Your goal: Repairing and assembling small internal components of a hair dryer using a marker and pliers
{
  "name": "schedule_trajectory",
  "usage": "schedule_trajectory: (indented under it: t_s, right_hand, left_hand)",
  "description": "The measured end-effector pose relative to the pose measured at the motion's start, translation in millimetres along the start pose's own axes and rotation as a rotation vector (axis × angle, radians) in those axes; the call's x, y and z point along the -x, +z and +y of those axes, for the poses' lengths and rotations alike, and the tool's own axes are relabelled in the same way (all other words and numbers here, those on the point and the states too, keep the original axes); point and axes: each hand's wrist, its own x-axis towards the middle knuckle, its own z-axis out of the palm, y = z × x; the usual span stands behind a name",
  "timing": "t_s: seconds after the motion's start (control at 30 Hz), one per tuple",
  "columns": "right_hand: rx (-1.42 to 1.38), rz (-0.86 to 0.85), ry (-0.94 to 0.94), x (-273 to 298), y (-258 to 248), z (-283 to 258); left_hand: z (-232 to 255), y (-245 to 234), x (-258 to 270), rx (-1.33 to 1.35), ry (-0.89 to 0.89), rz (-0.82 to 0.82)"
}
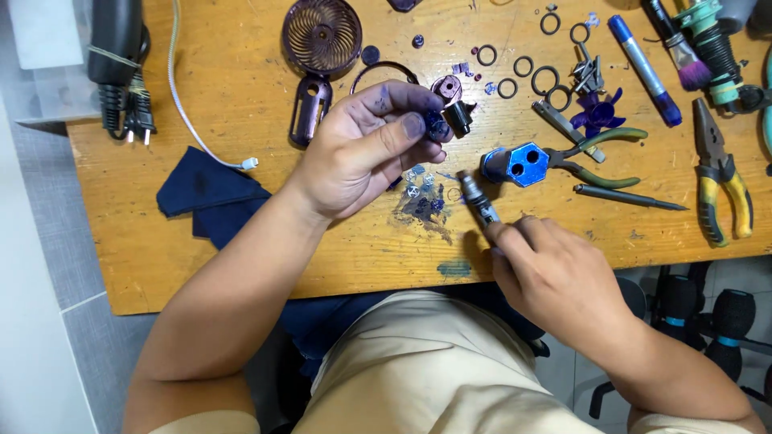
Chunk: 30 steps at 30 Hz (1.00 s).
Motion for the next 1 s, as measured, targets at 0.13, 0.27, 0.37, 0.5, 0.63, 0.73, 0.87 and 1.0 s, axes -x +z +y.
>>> schedule_trajectory:
  t_s: [0.13,0.27,0.37,0.5,0.63,0.73,0.87,1.0]
  right_hand:
    - [-0.366,0.022,-0.163,-2,-37,20]
    - [-1.033,0.179,-0.185,-20,-83,45]
    - [-1.097,0.395,-0.203,-50,-87,52]
    - [-0.914,0.897,-0.244,-105,-54,41]
    - [-0.818,0.962,-0.216,-112,-30,49]
    - [-0.933,0.914,-0.180,-114,-19,51]
    - [-1.056,0.873,-0.236,-114,-10,57]
    - [-1.148,0.716,-0.268,-105,-17,58]
  left_hand:
    - [1,-6,-1,-0.007,0.052,0.001]
    - [6,-6,-3,-0.046,0.083,0.070]
    - [8,-7,-5,-0.038,0.116,0.130]
    - [3,-15,-8,-0.013,0.162,0.164]
    - [-2,-15,-8,-0.030,0.181,0.198]
    - [-4,-11,-6,-0.040,0.154,0.198]
    - [-10,-14,-5,-0.122,0.134,0.236]
    - [-8,-3,0,-0.480,0.167,0.268]
